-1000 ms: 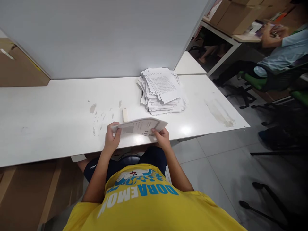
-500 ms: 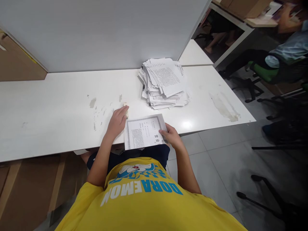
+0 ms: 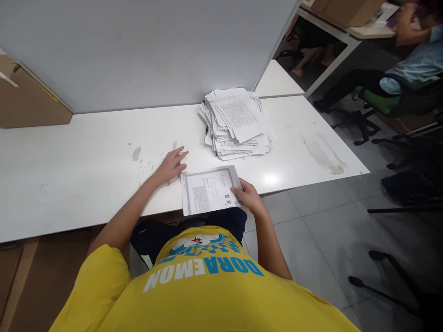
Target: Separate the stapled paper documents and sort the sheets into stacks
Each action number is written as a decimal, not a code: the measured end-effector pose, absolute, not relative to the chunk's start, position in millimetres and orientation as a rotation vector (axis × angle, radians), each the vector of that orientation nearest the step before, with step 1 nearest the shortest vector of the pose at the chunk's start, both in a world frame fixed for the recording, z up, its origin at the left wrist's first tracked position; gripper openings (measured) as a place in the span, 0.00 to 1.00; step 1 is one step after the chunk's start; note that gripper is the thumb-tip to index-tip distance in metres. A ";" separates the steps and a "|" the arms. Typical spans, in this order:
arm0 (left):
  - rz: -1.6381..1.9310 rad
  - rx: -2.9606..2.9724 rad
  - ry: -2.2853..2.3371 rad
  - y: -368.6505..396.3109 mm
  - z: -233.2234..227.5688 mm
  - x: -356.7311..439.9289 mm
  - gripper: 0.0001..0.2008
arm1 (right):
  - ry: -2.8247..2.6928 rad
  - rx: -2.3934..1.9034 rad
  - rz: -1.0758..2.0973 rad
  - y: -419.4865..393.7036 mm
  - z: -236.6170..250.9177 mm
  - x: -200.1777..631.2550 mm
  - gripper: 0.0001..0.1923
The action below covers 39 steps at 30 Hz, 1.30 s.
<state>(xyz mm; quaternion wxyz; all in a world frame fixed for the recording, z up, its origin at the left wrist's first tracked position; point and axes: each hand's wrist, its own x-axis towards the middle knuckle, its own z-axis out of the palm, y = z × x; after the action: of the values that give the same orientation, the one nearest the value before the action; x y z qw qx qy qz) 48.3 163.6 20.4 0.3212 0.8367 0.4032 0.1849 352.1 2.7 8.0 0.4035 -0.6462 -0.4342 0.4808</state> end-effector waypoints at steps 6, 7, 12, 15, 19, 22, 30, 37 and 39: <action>0.459 2.222 1.079 176.1 17.8 51.7 0.28 | -1.124 -1.668 1.187 4.3 11.8 351.9 0.22; 0.464 2.222 1.084 176.5 17.4 52.0 0.28 | -1.133 -1.675 1.197 5.2 12.5 352.6 0.22; 0.468 2.173 1.103 173.2 19.3 52.8 0.28 | -1.138 -1.705 1.213 8.3 12.7 355.9 0.20; 0.452 2.134 1.101 170.9 22.8 52.9 0.28 | -1.116 -1.713 1.213 7.1 12.3 357.1 0.21; 0.449 2.119 1.067 169.6 25.5 52.4 0.28 | -1.040 -1.683 1.274 4.7 13.9 357.5 0.24; 0.454 2.117 1.051 169.0 25.7 52.1 0.27 | -0.973 -1.654 1.302 4.6 14.4 357.3 0.24; 0.442 2.113 1.059 166.6 27.6 52.6 0.27 | -0.900 -1.618 1.297 5.0 11.0 360.2 0.21; 0.451 2.111 1.060 165.2 28.0 52.8 0.27 | -0.843 -1.599 1.305 4.4 8.6 363.4 0.20; 0.451 2.118 1.058 165.3 27.8 52.7 0.27 | -0.828 -1.582 1.309 3.5 6.5 365.7 0.19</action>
<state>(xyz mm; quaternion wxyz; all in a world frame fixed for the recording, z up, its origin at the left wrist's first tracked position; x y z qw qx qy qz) 52.7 165.3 27.8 0.3575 0.8208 0.4097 0.1749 365.7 3.5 6.5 0.4474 -0.6390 -0.3346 0.5288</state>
